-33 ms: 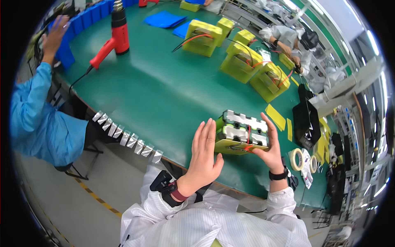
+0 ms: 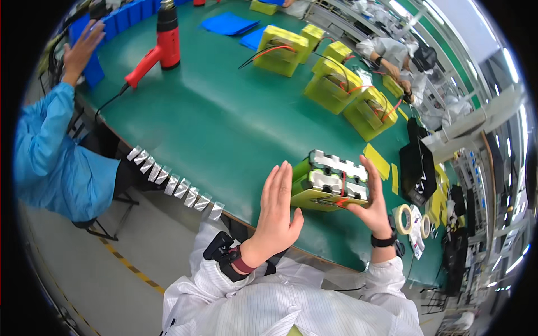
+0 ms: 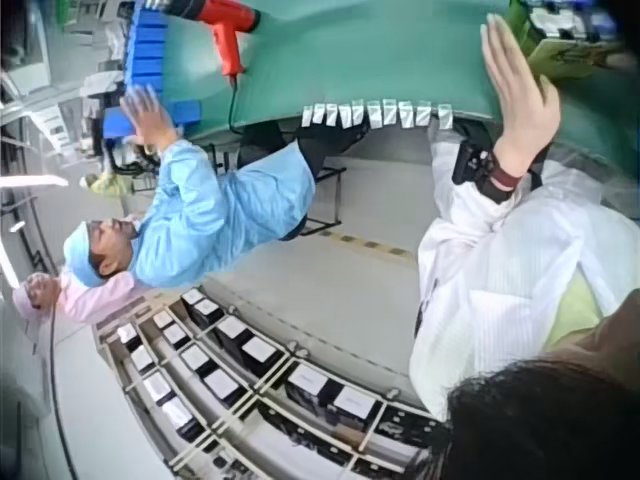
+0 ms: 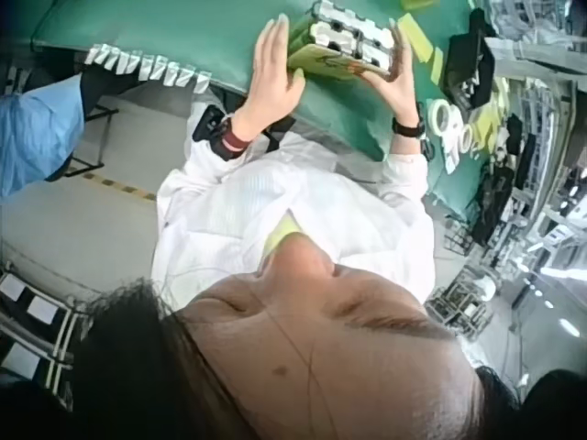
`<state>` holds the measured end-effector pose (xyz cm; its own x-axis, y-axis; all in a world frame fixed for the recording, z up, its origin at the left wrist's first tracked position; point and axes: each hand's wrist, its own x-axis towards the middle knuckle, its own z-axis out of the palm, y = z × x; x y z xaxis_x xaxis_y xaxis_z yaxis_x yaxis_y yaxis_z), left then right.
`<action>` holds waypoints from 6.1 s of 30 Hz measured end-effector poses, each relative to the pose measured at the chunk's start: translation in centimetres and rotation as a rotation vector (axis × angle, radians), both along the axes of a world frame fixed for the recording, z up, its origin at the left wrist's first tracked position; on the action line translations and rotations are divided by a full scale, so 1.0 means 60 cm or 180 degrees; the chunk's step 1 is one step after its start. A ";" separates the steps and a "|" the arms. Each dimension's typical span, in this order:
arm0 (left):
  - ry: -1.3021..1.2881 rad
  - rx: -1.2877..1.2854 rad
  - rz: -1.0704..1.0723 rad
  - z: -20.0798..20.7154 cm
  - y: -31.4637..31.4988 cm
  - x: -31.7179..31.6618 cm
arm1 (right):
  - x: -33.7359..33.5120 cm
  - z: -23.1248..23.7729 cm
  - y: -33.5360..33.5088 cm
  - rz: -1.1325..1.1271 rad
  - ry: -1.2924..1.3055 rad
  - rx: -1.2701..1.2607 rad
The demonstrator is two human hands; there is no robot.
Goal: Assembling and inspecting battery packs on a factory production line.
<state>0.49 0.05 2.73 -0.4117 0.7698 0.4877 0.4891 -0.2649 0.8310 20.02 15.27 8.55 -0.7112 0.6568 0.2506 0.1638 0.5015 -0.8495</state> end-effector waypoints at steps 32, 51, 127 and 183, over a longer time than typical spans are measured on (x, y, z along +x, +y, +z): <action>-0.2091 -0.0385 -0.1058 -0.061 -0.034 -0.067 | -0.322 0.145 -0.090 0.2360 -0.4203 0.3209; -0.1383 -0.0284 -0.0686 -0.059 -0.021 -0.056 | -0.305 0.143 -0.088 0.1861 -0.4003 0.2881; -0.0029 -0.0530 -0.2037 -0.034 0.076 -0.206 | -0.279 0.128 -0.081 0.1865 -0.3379 0.3019; 0.0045 -0.0059 -0.0768 -0.059 0.100 -0.139 | -0.278 0.129 -0.079 0.1957 -0.3276 0.3058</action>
<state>-7.86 6.07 -0.83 -0.2080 0.8540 0.4769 0.4252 -0.3602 0.8304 3.33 10.55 16.28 -0.9287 0.0891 -0.3601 0.0278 0.9847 0.1722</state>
